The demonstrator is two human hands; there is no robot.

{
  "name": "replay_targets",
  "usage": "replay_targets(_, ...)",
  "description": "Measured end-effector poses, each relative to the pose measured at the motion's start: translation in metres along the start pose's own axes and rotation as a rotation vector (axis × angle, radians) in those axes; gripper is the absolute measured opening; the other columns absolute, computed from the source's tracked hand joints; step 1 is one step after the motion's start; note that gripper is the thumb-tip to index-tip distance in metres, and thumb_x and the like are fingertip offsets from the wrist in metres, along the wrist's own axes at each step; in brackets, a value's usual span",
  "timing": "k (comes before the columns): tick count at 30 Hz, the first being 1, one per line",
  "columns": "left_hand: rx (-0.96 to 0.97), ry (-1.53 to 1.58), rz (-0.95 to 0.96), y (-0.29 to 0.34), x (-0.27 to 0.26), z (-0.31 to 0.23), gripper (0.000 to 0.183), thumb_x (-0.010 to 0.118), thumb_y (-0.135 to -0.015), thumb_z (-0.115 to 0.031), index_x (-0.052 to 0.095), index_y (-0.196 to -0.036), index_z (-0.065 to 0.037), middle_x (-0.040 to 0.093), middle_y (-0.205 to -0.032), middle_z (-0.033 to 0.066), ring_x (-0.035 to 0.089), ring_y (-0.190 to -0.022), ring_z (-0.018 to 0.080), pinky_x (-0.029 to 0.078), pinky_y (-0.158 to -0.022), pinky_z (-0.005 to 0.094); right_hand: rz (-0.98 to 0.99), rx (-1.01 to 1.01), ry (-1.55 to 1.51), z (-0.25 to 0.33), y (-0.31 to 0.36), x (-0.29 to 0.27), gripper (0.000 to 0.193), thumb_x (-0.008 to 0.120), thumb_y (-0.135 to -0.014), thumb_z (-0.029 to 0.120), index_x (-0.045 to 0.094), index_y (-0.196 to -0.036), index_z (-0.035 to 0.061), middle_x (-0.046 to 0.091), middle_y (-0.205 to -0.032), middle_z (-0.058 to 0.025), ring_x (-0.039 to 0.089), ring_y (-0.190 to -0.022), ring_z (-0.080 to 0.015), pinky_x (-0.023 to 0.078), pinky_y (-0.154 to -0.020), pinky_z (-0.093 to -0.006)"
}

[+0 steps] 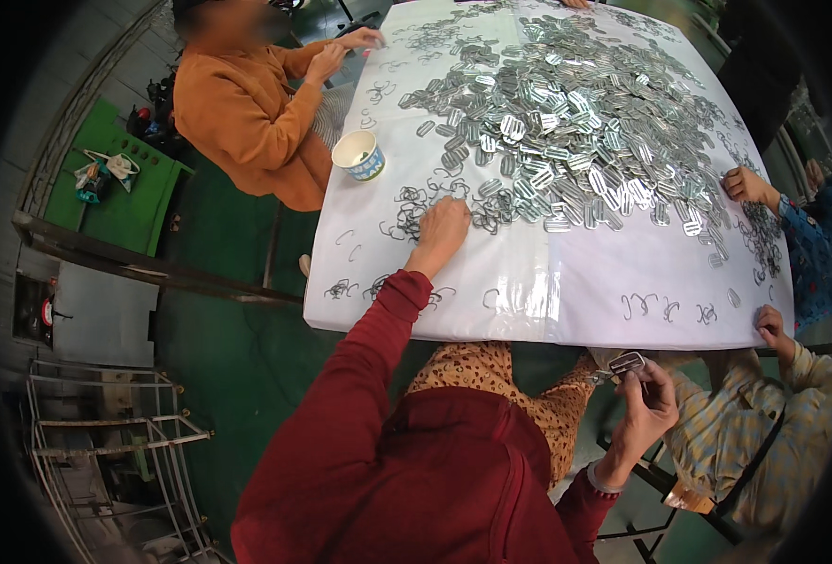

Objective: The person picks up metal buckles from a table and hangs them one at a time onto a metal rack.

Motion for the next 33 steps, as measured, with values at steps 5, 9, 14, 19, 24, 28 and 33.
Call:
replay_targets(5,0.017,0.234,-0.135,-0.008,-0.025,-0.008,0.014,0.058,-0.082,-0.011,0.065,-0.087,0.0,0.063,-0.084,0.0175,0.062,-0.077,0.0335,0.048,-0.069,0.0413,0.018,0.0,0.008,0.008,0.006,0.001,0.02,0.06,-0.077,-0.011,0.062,-0.096,-0.0054,0.062,-0.084,-0.0048,0.059,-0.074,-0.0098,0.049,-0.065,-0.021)
replay_targets(9,0.091,0.121,-0.137,-0.012,-0.03,-0.009,0.017,0.058,-0.082,-0.01,0.064,-0.094,0.002,0.064,-0.08,0.0168,0.062,-0.069,0.0301,0.049,-0.065,0.0385,0.034,-0.01,0.038,0.013,0.011,0.006,0.019,0.06,-0.077,-0.011,0.062,-0.095,-0.0059,0.062,-0.084,-0.005,0.059,-0.074,-0.0098,0.049,-0.064,-0.0206)
replay_targets(14,-0.18,0.577,0.154,-0.01,-0.024,0.009,0.02,0.061,-0.083,-0.009,0.063,-0.097,0.005,0.066,-0.08,0.0118,0.063,-0.066,0.0182,0.052,-0.06,0.0294,0.055,-0.014,0.016,0.021,0.023,0.018,0.018,0.061,-0.077,-0.01,0.061,-0.095,-0.0061,0.062,-0.084,-0.0053,0.058,-0.071,-0.0089,0.047,-0.062,-0.0201)
replay_targets(19,-0.255,1.111,0.4,0.021,-0.031,-0.055,0.019,0.063,-0.083,-0.01,0.063,-0.093,0.007,0.064,-0.079,0.0081,0.062,-0.068,0.0134,0.054,-0.061,0.0243,0.034,0.0,0.081,0.025,0.029,0.016,0.018,0.061,-0.077,-0.009,0.062,-0.094,-0.0054,0.062,-0.081,-0.0044,0.057,-0.069,-0.0078,0.046,-0.062,-0.0195)
replay_targets(24,0.0,1.277,0.726,0.083,-0.036,-0.163,0.015,0.065,-0.083,-0.005,0.063,-0.093,0.006,0.064,-0.084,0.0092,0.061,-0.076,0.0138,0.052,-0.071,0.0259,0.04,0.072,0.127,0.008,0.025,0.016,0.021,0.063,-0.076,-0.008,0.063,-0.097,-0.0043,0.063,-0.081,-0.003,0.056,-0.069,-0.0065,0.046,-0.062,-0.0182)
replay_targets(28,0.286,1.213,0.68,0.116,-0.045,-0.208,0.011,0.067,-0.078,-0.001,0.064,-0.088,0.001,0.061,-0.1,0.0072,0.057,-0.095,0.0147,0.046,-0.084,0.0271,0.058,0.092,-0.079,-0.006,0.019,0.031,0.019,0.063,-0.077,-0.006,0.064,-0.097,-0.0046,0.063,-0.081,-0.0025,0.056,-0.066,-0.0049,0.045,-0.057,-0.0178)
replay_targets(33,0.578,0.903,0.274,0.134,-0.062,-0.232,0.013,0.068,-0.076,-0.003,0.06,-0.086,-0.002,0.06,-0.098,0.0096,0.057,-0.092,0.023,0.047,-0.077,0.0316,-0.039,0.065,0.035,-0.004,0.022,0.019,0.018,0.061,-0.078,-0.007,0.064,-0.096,-0.0035,0.062,-0.08,-0.0019,0.055,-0.066,-0.0044,0.043,-0.056,-0.0161)
Point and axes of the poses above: each hand's wrist, its own y-axis away from the middle knuckle, its own x-axis out of the palm, z = x × y, the point moved 8 cm from there along -y, towards the middle knuckle
